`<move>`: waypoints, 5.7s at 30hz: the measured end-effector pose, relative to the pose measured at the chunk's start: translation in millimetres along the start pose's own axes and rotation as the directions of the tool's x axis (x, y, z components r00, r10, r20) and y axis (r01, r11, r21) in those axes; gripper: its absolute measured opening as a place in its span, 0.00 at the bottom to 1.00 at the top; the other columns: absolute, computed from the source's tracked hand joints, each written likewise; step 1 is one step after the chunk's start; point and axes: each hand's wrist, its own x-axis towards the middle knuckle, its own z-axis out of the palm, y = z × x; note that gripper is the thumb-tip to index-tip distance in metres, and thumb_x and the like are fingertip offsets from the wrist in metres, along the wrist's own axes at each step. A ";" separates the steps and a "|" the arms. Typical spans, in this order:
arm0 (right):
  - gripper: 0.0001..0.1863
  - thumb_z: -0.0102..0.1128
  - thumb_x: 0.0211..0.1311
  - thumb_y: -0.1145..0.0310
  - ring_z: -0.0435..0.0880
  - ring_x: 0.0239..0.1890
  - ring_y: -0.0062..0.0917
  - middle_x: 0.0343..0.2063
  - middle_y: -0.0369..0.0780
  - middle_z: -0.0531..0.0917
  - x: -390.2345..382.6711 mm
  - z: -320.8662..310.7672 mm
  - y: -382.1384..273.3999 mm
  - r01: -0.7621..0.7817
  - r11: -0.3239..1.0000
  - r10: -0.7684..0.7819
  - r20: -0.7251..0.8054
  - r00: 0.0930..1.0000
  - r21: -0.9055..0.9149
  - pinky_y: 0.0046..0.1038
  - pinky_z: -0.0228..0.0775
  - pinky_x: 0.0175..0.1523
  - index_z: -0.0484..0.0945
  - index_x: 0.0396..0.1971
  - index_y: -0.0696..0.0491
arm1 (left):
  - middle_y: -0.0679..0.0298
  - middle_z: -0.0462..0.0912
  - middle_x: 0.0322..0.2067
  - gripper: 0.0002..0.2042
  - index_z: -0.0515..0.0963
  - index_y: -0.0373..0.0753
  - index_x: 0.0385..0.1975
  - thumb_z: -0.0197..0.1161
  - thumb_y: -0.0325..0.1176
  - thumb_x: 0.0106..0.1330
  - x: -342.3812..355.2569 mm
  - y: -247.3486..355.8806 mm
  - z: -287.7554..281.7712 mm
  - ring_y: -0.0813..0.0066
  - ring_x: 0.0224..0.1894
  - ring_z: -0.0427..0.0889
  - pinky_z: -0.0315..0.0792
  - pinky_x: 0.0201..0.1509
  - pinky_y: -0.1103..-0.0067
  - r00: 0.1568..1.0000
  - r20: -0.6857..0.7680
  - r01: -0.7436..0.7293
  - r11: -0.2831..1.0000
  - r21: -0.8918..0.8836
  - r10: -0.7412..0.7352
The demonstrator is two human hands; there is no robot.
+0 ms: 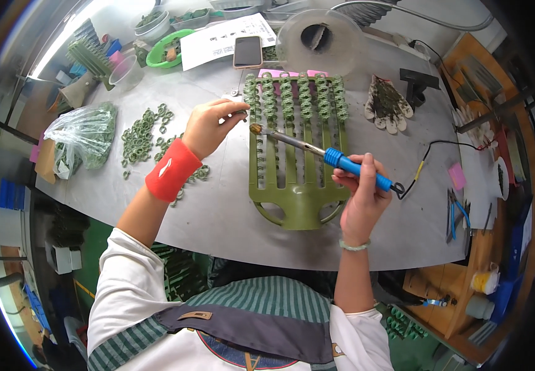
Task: The person uses a soldering iron to melt and attach small green plastic rings onto a green plastic holder, picking the rings up one by one from a pile on the workbench.
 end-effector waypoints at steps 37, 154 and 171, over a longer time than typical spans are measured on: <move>0.16 0.52 0.70 0.62 0.82 0.22 0.22 0.25 0.41 0.80 -10.7 -2.1 -23.7 -0.051 0.998 0.051 0.002 0.999 -0.039 0.21 0.79 0.28 0.76 0.29 0.61 | 0.59 0.80 0.24 0.10 0.74 0.34 0.28 0.70 0.29 0.56 -67.2 -114.5 -81.6 0.73 0.25 0.79 0.74 0.31 0.77 0.907 -0.168 0.419 0.856 0.303 -0.385; 0.16 0.56 0.67 0.60 0.80 0.20 0.19 0.26 0.40 0.82 4.6 -40.9 -38.2 -0.008 0.999 0.004 -0.119 0.993 -0.032 0.18 0.76 0.27 0.77 0.30 0.59 | 0.62 0.84 0.36 0.11 0.82 0.33 0.43 0.65 0.26 0.61 -42.0 -62.9 -79.9 0.81 0.34 0.82 0.77 0.42 0.84 0.885 0.012 0.430 0.806 -0.407 -0.466; 0.15 0.57 0.67 0.62 0.81 0.19 0.20 0.22 0.39 0.81 33.1 -42.7 -10.4 0.016 0.998 -0.006 -0.185 0.983 0.054 0.21 0.80 0.27 0.78 0.28 0.60 | 0.69 0.84 0.27 0.08 0.85 0.45 0.34 0.69 0.31 0.54 34.0 35.7 69.6 0.68 0.38 0.76 0.73 0.46 0.73 0.934 0.015 -0.346 0.896 0.279 0.356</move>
